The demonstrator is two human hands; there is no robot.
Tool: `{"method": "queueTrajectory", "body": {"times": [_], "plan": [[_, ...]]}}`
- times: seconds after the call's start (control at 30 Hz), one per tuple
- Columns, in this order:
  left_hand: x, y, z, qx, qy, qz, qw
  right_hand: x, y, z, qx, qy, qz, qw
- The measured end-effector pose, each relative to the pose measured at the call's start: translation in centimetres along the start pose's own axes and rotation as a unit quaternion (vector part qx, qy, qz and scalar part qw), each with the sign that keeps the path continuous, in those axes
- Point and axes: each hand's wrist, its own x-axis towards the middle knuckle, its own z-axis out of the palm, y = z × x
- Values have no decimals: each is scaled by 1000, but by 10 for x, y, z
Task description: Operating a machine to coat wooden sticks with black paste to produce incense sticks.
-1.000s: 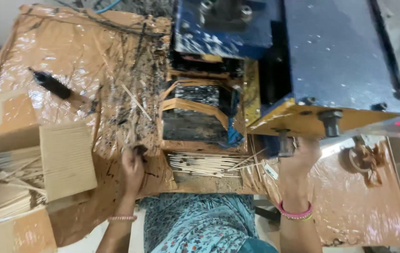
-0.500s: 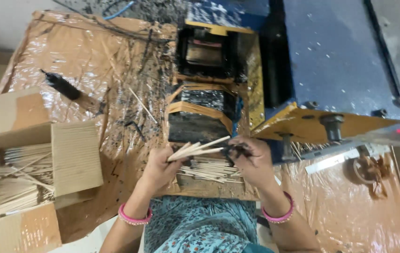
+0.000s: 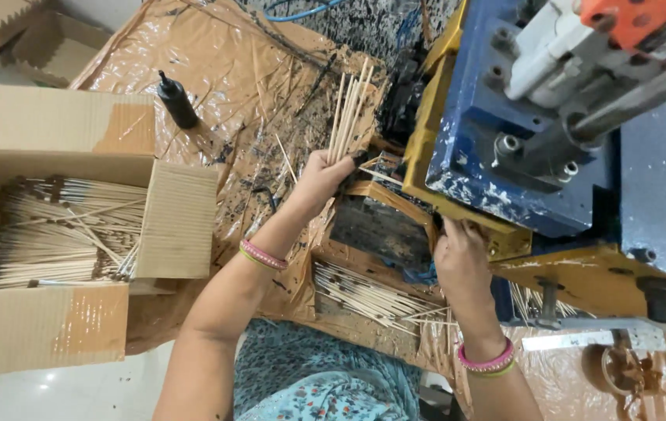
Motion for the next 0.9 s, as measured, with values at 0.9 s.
{"method": "queueTrajectory", "body": {"times": [0.9], "plan": [[-172,2,18,385,-114,64,914,-122,13,-41,349,32,293,890]]}}
